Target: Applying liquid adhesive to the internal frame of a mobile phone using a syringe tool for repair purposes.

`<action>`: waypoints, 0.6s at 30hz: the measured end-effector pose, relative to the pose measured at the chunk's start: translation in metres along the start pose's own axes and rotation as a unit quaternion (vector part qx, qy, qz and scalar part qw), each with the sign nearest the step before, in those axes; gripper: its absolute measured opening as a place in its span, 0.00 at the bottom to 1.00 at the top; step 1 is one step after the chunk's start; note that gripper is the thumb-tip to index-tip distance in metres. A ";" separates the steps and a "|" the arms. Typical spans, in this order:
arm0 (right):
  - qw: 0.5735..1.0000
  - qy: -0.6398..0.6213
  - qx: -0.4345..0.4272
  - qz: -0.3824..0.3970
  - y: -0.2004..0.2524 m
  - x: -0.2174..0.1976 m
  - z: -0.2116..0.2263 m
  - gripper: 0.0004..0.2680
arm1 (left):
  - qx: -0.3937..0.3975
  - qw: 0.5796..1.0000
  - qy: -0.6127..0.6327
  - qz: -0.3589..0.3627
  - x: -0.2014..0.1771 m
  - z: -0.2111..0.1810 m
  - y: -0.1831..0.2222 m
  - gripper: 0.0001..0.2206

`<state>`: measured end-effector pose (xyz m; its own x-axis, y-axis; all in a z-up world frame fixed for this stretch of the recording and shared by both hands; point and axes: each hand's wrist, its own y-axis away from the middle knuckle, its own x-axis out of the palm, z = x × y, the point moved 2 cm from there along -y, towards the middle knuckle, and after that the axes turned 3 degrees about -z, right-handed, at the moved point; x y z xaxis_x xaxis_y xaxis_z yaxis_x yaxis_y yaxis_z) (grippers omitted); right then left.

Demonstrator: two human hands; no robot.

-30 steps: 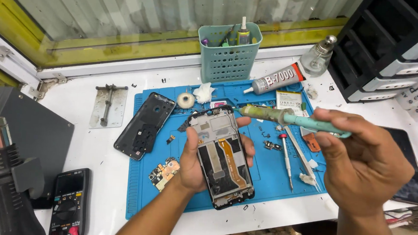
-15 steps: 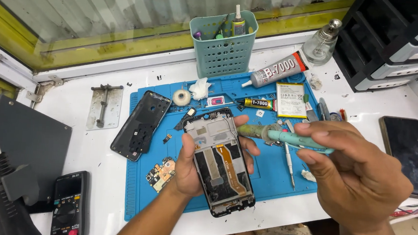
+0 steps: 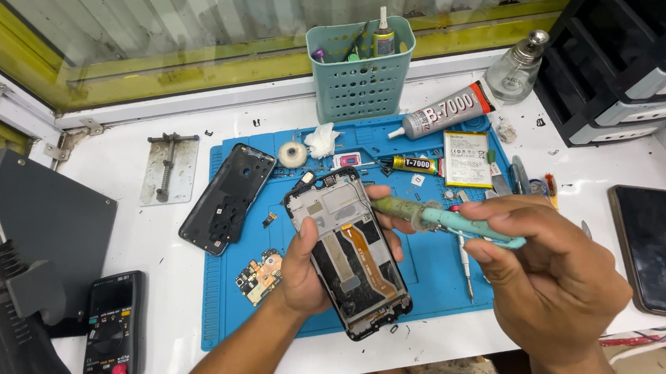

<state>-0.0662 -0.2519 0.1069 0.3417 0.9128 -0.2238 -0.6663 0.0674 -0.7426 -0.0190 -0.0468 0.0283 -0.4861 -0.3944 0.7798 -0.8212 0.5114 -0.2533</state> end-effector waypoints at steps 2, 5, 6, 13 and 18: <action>0.999 -0.021 0.017 -0.020 0.005 0.004 -0.007 0.08 | 0.007 1.000 -0.007 -0.001 -0.001 0.002 0.000 0.40; 0.998 -0.022 0.034 -0.038 0.005 0.013 -0.010 0.09 | 0.031 0.999 -0.026 -0.001 0.002 0.002 -0.001 0.39; 0.999 -0.003 0.034 -0.035 0.004 0.017 -0.010 0.13 | 0.049 0.998 -0.039 -0.001 0.004 0.001 -0.002 0.38; 0.973 -0.180 0.144 -0.017 0.019 0.051 -0.005 0.19 | 0.042 0.999 -0.024 -0.003 0.007 0.010 0.003 0.39; 0.967 -0.230 0.112 0.010 0.025 0.054 -0.008 0.28 | 0.109 0.993 -0.052 0.014 0.008 0.008 0.002 0.33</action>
<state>-0.0593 -0.2041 0.0719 0.0306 0.9939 0.1059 -0.8139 0.0863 -0.5745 -0.0274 -0.0548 0.0297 -0.5281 -0.4648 0.7107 -0.8469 0.3494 -0.4008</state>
